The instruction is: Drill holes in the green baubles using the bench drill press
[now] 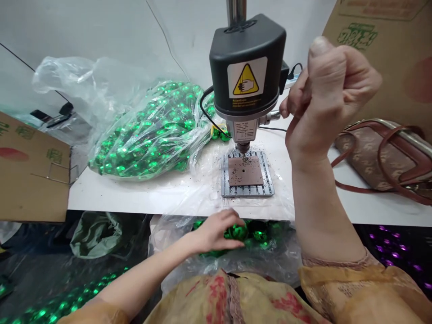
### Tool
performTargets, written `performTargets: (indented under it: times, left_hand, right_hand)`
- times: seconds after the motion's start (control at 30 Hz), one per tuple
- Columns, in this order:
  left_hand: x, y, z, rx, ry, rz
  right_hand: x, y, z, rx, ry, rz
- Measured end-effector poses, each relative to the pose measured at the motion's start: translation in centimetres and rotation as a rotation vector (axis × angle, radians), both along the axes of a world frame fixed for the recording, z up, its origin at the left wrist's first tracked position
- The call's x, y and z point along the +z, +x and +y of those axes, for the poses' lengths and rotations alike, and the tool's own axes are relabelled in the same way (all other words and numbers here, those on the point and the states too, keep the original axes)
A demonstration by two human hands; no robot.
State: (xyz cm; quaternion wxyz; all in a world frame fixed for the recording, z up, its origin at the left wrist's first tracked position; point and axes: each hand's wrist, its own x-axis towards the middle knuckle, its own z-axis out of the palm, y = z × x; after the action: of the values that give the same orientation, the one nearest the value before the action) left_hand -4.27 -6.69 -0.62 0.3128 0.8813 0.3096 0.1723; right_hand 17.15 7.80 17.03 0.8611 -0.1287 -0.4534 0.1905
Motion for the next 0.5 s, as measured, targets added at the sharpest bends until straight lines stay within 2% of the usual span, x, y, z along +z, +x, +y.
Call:
performTargets:
  times: [0.1, 0.17, 0.23, 0.3, 0.37, 0.43, 0.5]
  left_hand:
    - [-2.1, -0.3, -3.2, -0.238, 0.245, 0.378]
    - [-3.1, -0.2, -4.2, -0.296, 0.319, 0.513]
    - [-3.3, 0.0, -4.1, -0.309, 0.330, 0.498]
    - [-2.8, -0.1, -2.6, -0.289, 0.346, 0.349]
    - [-1.7, -0.4, 0.5, -0.151, 0.387, 0.117]
    - [-0.4, -0.8, 5.1, 0.131, 0.426, -0.094]
    - [0.9, -0.8, 10.7, 0.440, 0.439, -0.157]
  right_hand:
    - [0.0, 0.0, 0.1, -0.016, 0.005, 0.011]
    - [0.0, 0.1, 0.2, -0.031, -0.003, 0.002]
    - [-0.1, 0.2, 0.2, -0.043, -0.009, -0.017]
    - [-0.2, 0.3, 0.1, -0.051, -0.013, -0.032]
    - [-0.3, 0.3, -0.2, -0.057, -0.039, -0.046]
    - [-0.4, 0.2, -0.5, -0.065, -0.067, -0.067]
    - [-0.4, 0.1, -0.7, -0.081, -0.078, -0.080]
